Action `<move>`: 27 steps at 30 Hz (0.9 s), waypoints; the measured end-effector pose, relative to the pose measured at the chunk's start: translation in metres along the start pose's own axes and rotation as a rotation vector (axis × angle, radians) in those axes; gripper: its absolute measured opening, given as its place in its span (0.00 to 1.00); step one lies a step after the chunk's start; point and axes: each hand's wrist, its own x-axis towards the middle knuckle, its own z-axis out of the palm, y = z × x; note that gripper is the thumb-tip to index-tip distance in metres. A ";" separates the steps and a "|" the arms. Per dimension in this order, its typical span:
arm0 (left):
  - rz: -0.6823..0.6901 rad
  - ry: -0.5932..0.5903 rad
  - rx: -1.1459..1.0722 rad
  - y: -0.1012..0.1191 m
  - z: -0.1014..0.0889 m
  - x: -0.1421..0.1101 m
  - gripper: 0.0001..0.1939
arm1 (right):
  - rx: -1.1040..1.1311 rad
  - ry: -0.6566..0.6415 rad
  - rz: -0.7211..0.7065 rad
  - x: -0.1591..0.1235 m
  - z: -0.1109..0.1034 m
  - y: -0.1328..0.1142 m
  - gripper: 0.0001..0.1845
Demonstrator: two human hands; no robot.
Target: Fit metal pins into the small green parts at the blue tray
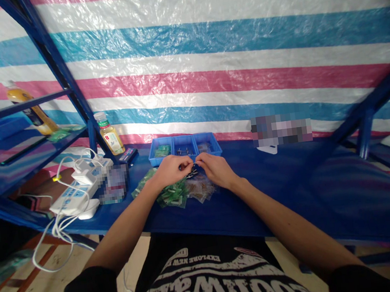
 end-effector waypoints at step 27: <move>-0.004 -0.004 -0.007 0.000 0.000 0.000 0.08 | -0.035 -0.002 0.031 -0.001 0.001 0.003 0.12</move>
